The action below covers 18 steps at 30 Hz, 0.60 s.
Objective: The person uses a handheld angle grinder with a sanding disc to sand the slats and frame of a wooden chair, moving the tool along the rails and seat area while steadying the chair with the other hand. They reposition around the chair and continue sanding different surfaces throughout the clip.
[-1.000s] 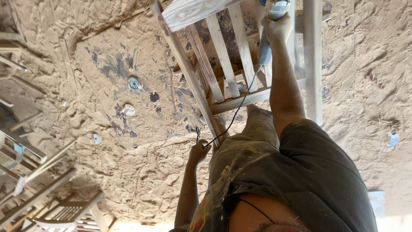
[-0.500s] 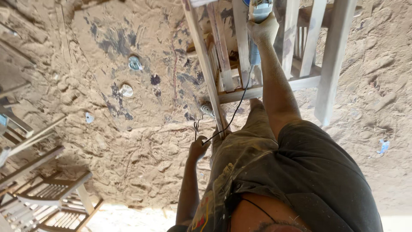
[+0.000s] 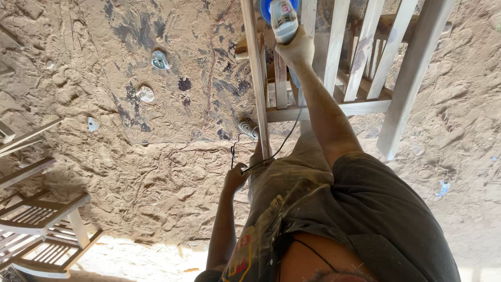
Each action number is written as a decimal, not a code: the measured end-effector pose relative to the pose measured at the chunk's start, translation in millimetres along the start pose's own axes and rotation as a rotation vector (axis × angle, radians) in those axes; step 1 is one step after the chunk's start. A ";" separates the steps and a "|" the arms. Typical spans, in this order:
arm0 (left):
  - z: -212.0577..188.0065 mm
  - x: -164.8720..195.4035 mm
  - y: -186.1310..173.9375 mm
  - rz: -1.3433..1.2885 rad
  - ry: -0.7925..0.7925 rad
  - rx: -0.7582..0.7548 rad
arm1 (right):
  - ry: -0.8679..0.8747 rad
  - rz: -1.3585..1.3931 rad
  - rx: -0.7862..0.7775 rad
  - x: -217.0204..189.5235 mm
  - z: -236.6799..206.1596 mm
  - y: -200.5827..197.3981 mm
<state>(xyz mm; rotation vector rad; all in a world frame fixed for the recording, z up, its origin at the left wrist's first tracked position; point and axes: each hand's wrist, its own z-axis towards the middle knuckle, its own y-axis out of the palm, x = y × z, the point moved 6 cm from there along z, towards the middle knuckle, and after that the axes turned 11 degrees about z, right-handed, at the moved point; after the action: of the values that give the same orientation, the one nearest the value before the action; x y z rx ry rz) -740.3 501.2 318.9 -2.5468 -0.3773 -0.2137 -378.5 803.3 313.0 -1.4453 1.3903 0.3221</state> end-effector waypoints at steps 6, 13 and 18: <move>5.1 7.7 -0.2 -0.010 -0.021 -0.048 | 0.121 0.026 0.088 41.3 8.4 -43.8; -0.7 8.1 -7.2 0.011 -0.021 -0.033 | 0.247 0.411 0.426 80.5 20.1 -107.2; 6.3 23.2 -5.0 -0.019 -0.053 -0.046 | 0.016 0.340 0.150 15.8 29.1 -57.0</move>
<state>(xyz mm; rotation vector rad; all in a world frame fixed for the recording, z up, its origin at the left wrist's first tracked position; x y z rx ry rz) -719.4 513.9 321.4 -2.5993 -0.4219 -0.1641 -312.6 804.4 316.2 -1.0905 1.6381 0.4131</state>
